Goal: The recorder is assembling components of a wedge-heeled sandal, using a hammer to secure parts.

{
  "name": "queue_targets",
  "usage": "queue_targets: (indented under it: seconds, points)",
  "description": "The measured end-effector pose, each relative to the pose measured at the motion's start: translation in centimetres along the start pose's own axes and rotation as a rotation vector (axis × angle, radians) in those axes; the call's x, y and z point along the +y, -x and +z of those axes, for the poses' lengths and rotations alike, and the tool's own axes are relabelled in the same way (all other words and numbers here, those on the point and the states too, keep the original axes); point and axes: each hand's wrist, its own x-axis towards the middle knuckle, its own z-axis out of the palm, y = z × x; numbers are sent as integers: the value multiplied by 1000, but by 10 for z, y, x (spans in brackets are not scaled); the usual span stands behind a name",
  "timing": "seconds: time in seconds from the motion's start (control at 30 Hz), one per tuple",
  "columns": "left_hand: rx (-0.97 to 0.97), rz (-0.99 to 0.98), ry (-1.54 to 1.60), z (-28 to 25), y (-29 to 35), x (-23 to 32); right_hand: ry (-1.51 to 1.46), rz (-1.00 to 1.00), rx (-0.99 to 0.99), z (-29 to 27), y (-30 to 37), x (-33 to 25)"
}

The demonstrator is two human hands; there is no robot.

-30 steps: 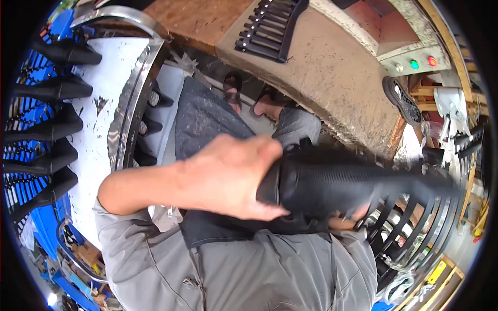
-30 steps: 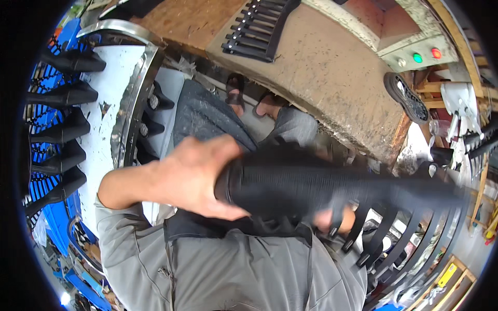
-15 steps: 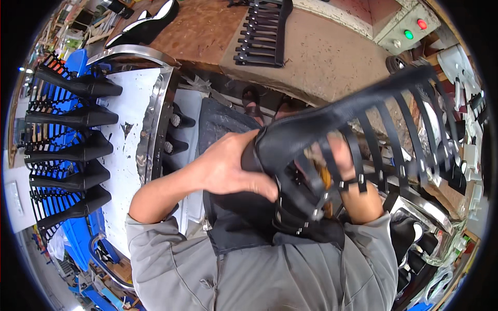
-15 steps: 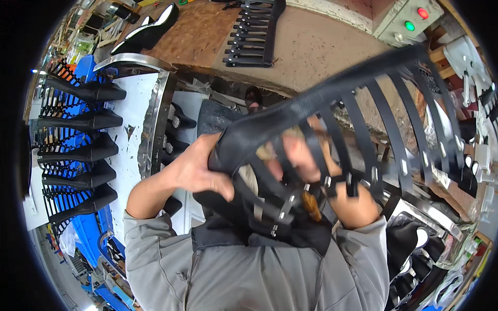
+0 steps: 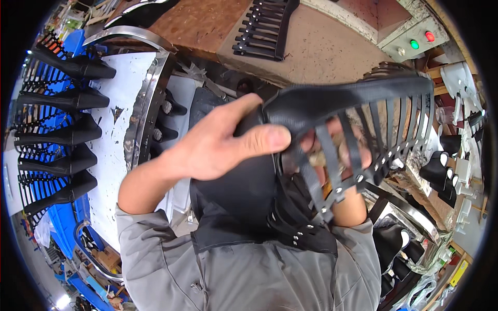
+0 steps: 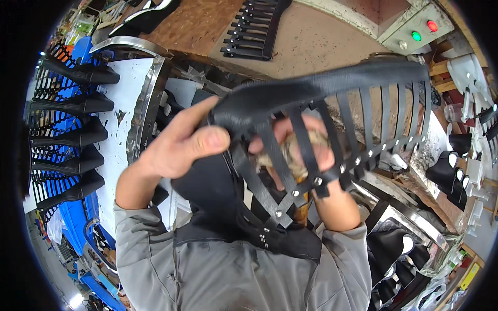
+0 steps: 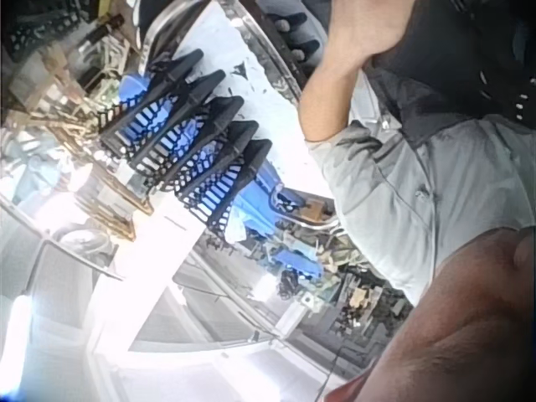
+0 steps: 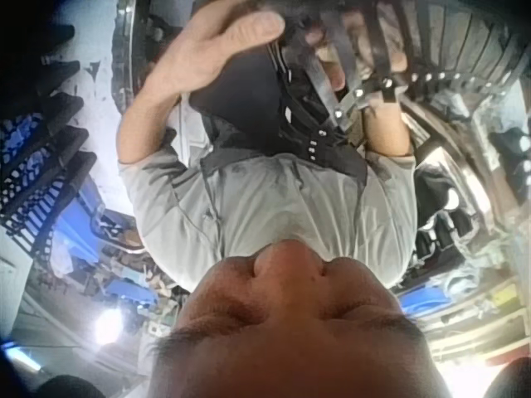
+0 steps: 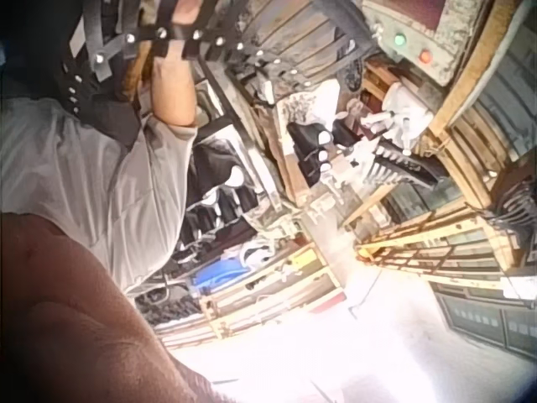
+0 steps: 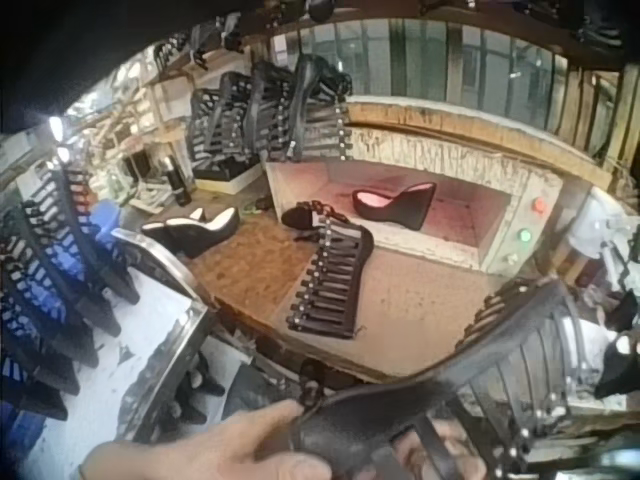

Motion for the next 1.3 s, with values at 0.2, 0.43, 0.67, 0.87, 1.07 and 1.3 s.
queue_targets:
  seconds: [0.2,0.43,0.67,0.87,1.07,1.3]
  points:
    - [-141,217,156,-13,-7,-7,174,-342,54,-1,6,3]
    - [-216,90,146,-9,-4,-19,-38,-253,112,0,19,26]
    - [-185,62,97,0,4,-14,384,-200,105,39,15,-11]
    - [-50,65,126,2,11,-29,332,-189,-247,22,4,5]
    - [-18,19,197,-7,12,-43,373,-123,2,45,41,31]
    - [-79,46,248,-4,6,-31,-351,29,-320,0,14,46]
